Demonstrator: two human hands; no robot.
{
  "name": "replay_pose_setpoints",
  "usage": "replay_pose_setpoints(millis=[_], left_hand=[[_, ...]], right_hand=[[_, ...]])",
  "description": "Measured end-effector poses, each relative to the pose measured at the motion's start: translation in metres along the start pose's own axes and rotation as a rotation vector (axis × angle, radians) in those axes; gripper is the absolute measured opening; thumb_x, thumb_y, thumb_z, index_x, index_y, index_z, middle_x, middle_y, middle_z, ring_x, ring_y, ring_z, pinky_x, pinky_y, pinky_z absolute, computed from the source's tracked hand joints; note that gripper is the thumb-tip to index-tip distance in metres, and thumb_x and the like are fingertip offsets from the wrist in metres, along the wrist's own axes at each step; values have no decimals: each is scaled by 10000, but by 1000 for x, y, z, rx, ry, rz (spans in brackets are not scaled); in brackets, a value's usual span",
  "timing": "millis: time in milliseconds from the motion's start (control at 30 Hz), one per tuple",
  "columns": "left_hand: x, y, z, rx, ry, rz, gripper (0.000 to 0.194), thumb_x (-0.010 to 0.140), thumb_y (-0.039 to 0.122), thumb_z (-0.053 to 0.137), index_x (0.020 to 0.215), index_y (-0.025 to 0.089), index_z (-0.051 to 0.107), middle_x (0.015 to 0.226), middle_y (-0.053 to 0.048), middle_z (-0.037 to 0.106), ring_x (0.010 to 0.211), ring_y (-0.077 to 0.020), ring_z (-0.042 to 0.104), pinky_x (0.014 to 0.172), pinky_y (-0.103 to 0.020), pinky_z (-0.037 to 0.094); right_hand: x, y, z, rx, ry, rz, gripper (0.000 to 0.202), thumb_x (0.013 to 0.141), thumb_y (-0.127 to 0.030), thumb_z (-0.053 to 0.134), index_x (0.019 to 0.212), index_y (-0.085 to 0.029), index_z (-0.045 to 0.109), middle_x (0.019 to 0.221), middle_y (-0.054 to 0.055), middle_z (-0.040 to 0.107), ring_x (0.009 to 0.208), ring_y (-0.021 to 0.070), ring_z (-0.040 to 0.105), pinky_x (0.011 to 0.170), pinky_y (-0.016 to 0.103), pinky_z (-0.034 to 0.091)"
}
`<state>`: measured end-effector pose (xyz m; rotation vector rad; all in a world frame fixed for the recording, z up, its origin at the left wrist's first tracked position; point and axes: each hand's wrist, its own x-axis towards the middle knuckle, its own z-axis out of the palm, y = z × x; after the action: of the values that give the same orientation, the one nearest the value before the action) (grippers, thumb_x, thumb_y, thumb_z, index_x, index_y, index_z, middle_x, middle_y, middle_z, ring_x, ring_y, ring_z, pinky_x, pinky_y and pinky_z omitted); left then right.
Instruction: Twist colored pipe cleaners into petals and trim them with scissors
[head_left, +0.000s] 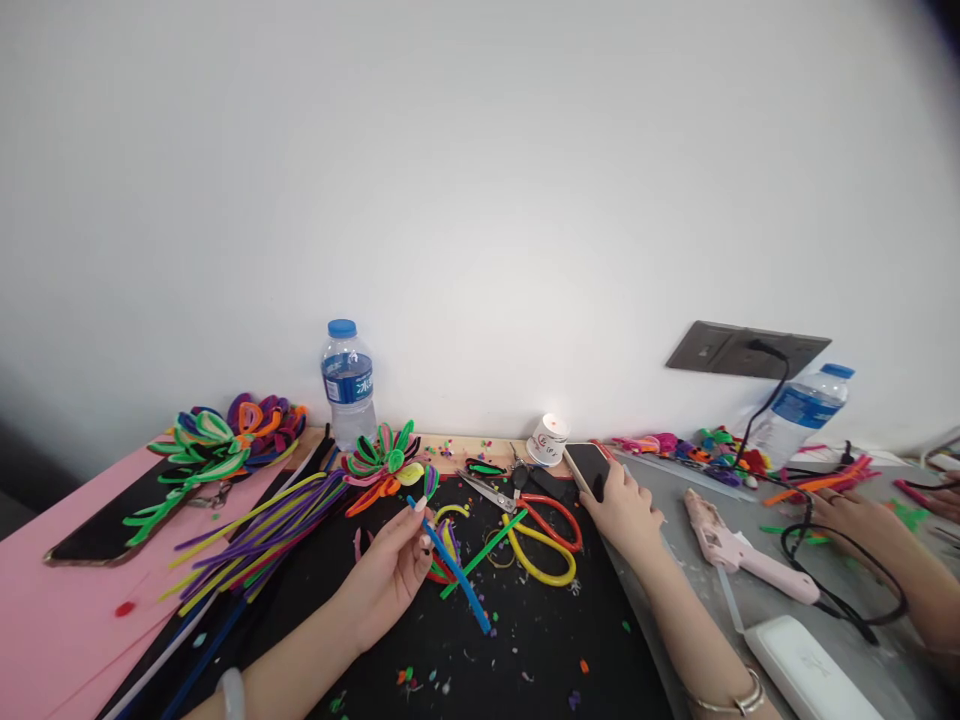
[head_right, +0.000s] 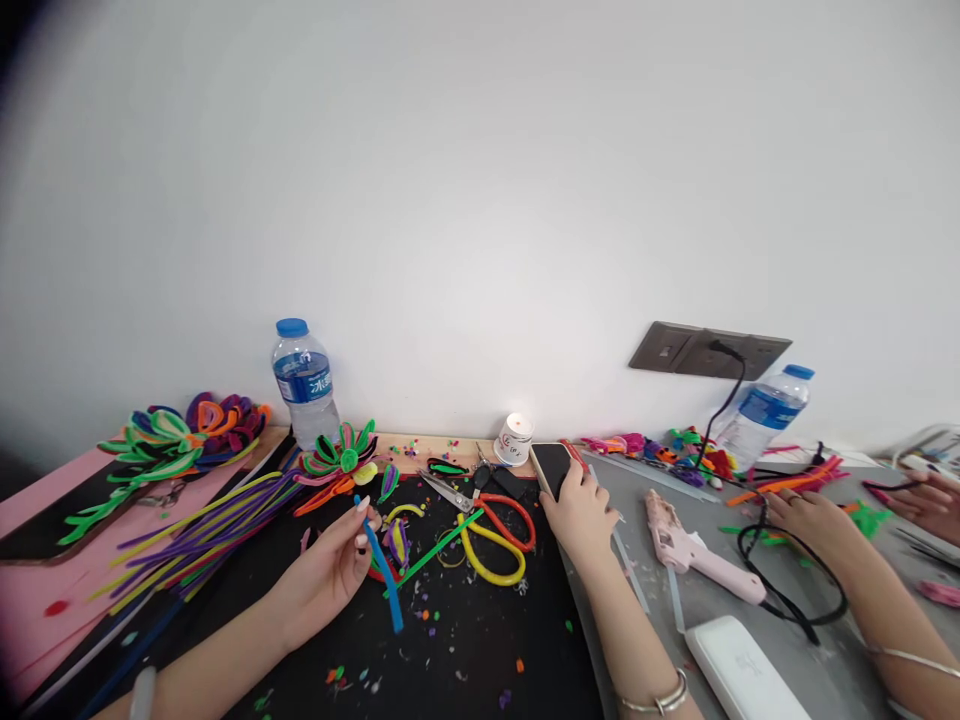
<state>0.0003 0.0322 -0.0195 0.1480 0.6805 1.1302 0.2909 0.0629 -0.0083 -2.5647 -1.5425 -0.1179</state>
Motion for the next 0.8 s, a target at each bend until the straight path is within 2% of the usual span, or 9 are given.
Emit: replay_pose_setpoints(millis=[233, 333, 433, 500, 567, 633, 667, 700, 800], left_hand=[[-2, -4, 0, 23, -33, -35, 158, 845, 87, 449, 761, 110, 580, 638, 10, 552, 438, -29, 536, 438, -130, 530], [-1, -5, -1, 37, -52, -40, 138, 837, 90, 468, 760, 111, 581, 645, 7, 560, 437, -29, 538, 443, -132, 531], [-3, -5, 1, 44, -46, -25, 129, 831, 86, 477, 756, 112, 578, 630, 13, 555, 436, -30, 539, 443, -131, 529], [-4, -5, 1, 44, -21, -11, 119, 827, 80, 482, 766, 117, 577, 633, 16, 559, 436, -33, 544, 437, -133, 528], [-4, -4, 1, 38, 0, -5, 112, 825, 79, 484, 780, 125, 576, 653, 13, 573, 443, -38, 555, 438, -138, 530], [-4, -4, 0, 35, 6, 5, 107, 825, 80, 486, 786, 130, 572, 670, 12, 584, 453, -41, 564, 443, -142, 531], [-3, -4, 0, 39, 11, 16, 102, 824, 82, 489, 787, 132, 570, 669, 12, 585, 460, -44, 568, 447, -143, 530], [-3, -4, -1, 47, 18, 33, 97, 822, 82, 493, 788, 133, 568, 662, 14, 584, 466, -47, 572, 450, -143, 529], [-2, -4, -1, 106, 51, 101, 72, 807, 81, 518, 779, 127, 566, 618, 16, 575, 488, -58, 582, 463, -141, 520]], right_hand=[[11, -2, -1, 67, -33, 115, 551, 636, -399, 562, 1099, -160, 382, 1050, 157, 520, 998, 368, 459, 759, 485, 368], [9, -4, -1, 75, -18, 110, 478, 638, -386, 567, 1026, -152, 414, 993, 151, 535, 967, 359, 479, 746, 468, 374], [4, -5, -2, 75, 6, 82, 438, 669, -348, 553, 1034, -151, 412, 1016, 156, 535, 1001, 360, 457, 789, 508, 337], [0, -6, -4, 86, 85, 22, 451, 687, -303, 550, 1085, -160, 391, 1111, 158, 499, 1081, 364, 393, 853, 554, 267], [-7, -9, -9, 167, 249, -127, 462, 697, -257, 551, 1119, -175, 382, 1192, 150, 449, 1137, 358, 334, 898, 566, 217], [-20, -16, -16, 387, 298, -341, 399, 710, -229, 544, 1083, -177, 415, 1181, 147, 454, 1118, 314, 372, 903, 473, 294], [-28, -21, -19, 530, 236, -448, 347, 729, -223, 529, 1059, -184, 431, 1098, 128, 503, 1031, 276, 450, 865, 422, 351], [-39, -27, -22, 671, 113, -526, 306, 737, -222, 529, 1031, -196, 447, 972, 93, 550, 873, 230, 524, 787, 374, 408], [-75, -48, -26, 1031, -409, -675, 342, 681, -185, 613, 993, -220, 477, 772, 0, 567, 593, 134, 524, 587, 262, 443]])
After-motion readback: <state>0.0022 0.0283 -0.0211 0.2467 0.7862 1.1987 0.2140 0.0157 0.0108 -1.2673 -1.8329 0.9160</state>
